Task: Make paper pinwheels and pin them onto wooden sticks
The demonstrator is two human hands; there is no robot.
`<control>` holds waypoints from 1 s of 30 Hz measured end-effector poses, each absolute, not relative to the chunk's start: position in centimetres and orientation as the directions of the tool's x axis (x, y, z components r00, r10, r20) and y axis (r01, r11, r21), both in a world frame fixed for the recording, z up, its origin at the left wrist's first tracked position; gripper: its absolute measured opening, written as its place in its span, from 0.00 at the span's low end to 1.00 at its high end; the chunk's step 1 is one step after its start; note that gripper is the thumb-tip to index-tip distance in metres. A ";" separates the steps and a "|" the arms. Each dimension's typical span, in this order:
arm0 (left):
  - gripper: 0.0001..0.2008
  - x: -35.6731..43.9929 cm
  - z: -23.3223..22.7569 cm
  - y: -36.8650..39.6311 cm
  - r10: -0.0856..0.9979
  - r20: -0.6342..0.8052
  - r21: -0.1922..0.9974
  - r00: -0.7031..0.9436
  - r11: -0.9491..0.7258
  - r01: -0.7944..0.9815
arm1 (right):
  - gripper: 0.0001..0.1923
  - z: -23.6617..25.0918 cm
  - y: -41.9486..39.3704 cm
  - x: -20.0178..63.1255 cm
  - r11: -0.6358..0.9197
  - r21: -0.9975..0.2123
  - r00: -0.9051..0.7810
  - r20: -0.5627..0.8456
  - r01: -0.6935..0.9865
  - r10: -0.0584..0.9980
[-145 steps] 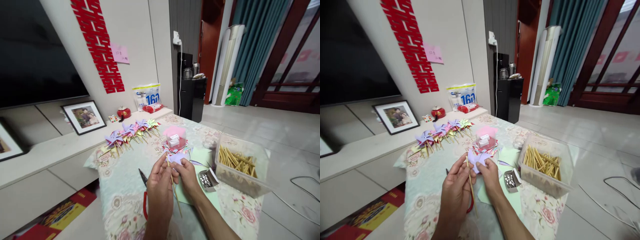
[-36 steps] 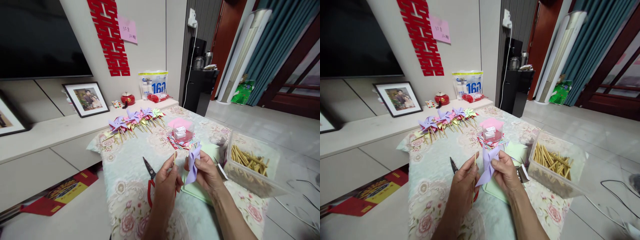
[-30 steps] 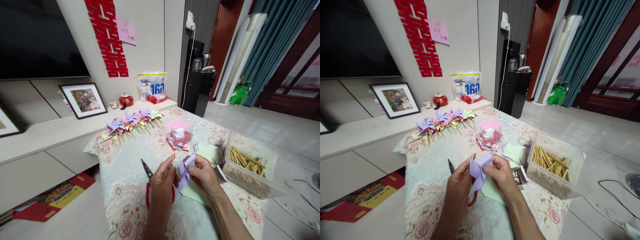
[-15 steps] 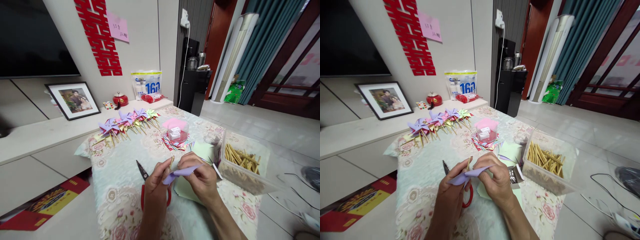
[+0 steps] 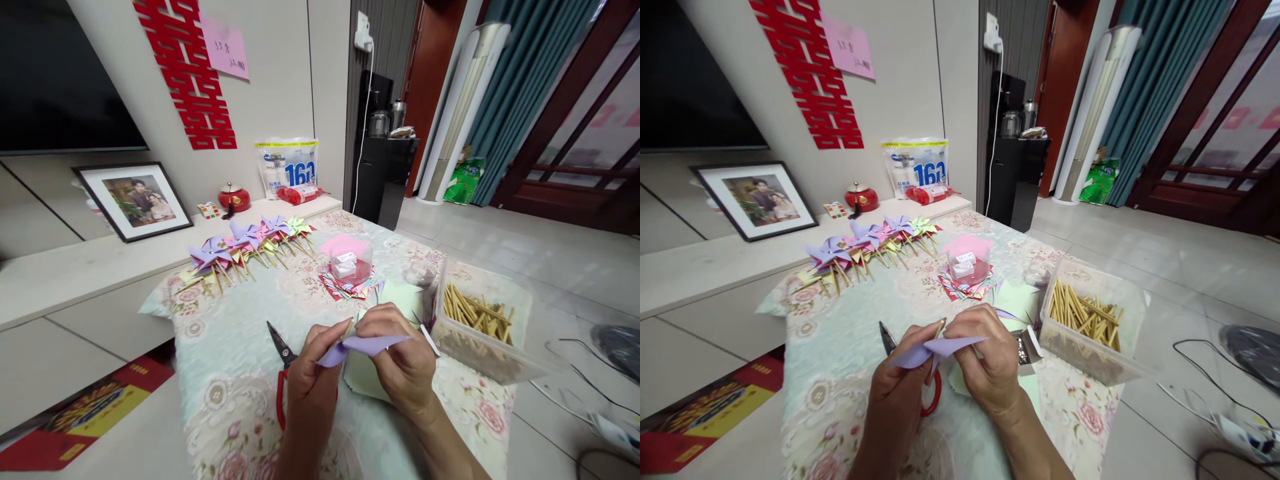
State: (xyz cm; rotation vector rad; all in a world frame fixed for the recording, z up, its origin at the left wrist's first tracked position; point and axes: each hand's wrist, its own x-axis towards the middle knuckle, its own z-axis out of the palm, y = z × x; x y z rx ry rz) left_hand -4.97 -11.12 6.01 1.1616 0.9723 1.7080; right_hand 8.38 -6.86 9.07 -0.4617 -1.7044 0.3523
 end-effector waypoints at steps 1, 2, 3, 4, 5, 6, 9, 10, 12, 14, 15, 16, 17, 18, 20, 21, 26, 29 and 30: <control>0.13 -5.0 6.0 -11.1 0.921 0.318 0.913 -0.225 -0.361 -0.188 | 0.13 9.1 -6.9 8.4 0.874 -0.471 -0.147 0.863 0.116 0.484; 0.13 -5.1 6.0 -11.2 0.918 0.330 0.913 -0.219 -0.370 -0.172 | 0.13 9.1 -7.0 8.4 0.877 -0.463 -0.144 0.867 0.126 0.478; 0.13 -5.1 6.1 -11.2 0.915 0.342 0.911 -0.215 -0.379 -0.160 | 0.14 9.2 -7.0 8.4 0.880 -0.455 -0.141 0.870 0.137 0.472; 0.13 -5.1 6.1 -11.2 0.911 0.355 0.908 -0.212 -0.389 -0.154 | 0.14 9.2 -7.1 8.4 0.881 -0.450 -0.137 0.873 0.147 0.468; 0.13 -5.2 6.1 -11.2 0.906 0.367 0.904 -0.209 -0.401 -0.151 | 0.14 9.2 -7.2 8.4 0.881 -0.446 -0.133 0.875 0.157 0.466; 0.13 -5.2 6.2 -11.3 0.903 0.380 0.899 -0.199 -0.411 -0.148 | 0.14 9.3 -7.2 8.4 0.880 -0.445 -0.132 0.875 0.164 0.466; 0.14 -5.2 6.3 -11.3 0.894 0.412 0.887 -0.177 -0.438 -0.147 | 0.14 9.4 -7.4 8.5 0.880 -0.443 -0.129 0.875 0.173 0.466; 0.15 -5.2 6.3 -11.3 0.892 0.418 0.884 -0.170 -0.442 -0.148 | 0.14 9.5 -7.4 8.5 0.881 -0.440 -0.127 0.877 0.175 0.463; 0.16 -5.2 6.2 -11.3 0.888 0.432 0.878 -0.160 -0.454 -0.150 | 0.15 9.6 -7.5 8.6 0.885 -0.427 -0.125 0.883 0.185 0.452; 0.17 -5.2 6.1 -11.2 0.885 0.442 0.875 -0.149 -0.462 -0.147 | 0.15 9.6 -7.6 8.6 0.888 -0.413 -0.121 0.889 0.203 0.442; 0.17 -5.2 6.0 -11.2 0.884 0.445 0.875 -0.146 -0.464 -0.140 | 0.16 9.6 -7.6 8.6 0.888 -0.409 -0.119 0.891 0.211 0.439; 0.16 -5.3 6.0 -11.2 0.883 0.446 0.876 -0.143 -0.464 -0.131 | 0.16 9.6 -7.6 8.7 0.887 -0.409 -0.120 0.890 0.215 0.439; 0.16 -5.3 6.0 -11.2 0.883 0.447 0.878 -0.140 -0.464 -0.120 | 0.16 9.6 -7.7 8.7 0.886 -0.411 -0.122 0.889 0.215 0.442; 0.16 -5.3 6.0 -11.3 0.883 0.448 0.879 -0.139 -0.464 -0.109 | 0.16 9.6 -7.7 8.7 0.885 -0.415 -0.122 0.887 0.212 0.445; 0.17 -5.4 6.1 -11.3 0.879 0.457 0.877 -0.137 -0.471 -0.093 | 0.16 9.6 -7.7 8.7 0.883 -0.422 -0.123 0.884 0.205 0.451; 0.17 -5.4 6.1 -11.4 0.875 0.463 0.875 -0.138 -0.477 -0.088 | 0.15 9.6 -7.6 8.7 0.883 -0.422 -0.122 0.884 0.205 0.451; 0.18 -5.4 6.5 -11.5 0.870 0.472 0.872 -0.139 -0.485 -0.074 | 0.15 9.7 -7.7 8.6 0.886 -0.414 -0.121 0.888 0.208 0.443; 0.18 -5.3 6.7 -11.6 0.870 0.471 0.872 -0.145 -0.484 -0.069 | 0.15 9.7 -7.6 8.6 0.881 -0.422 -0.120 0.884 0.214 0.452; 0.18 -5.3 6.8 -11.6 0.867 0.476 0.870 -0.145 -0.489 -0.064 | 0.15 9.7 -7.6 8.6 0.881 -0.422 -0.121 0.883 0.215 0.453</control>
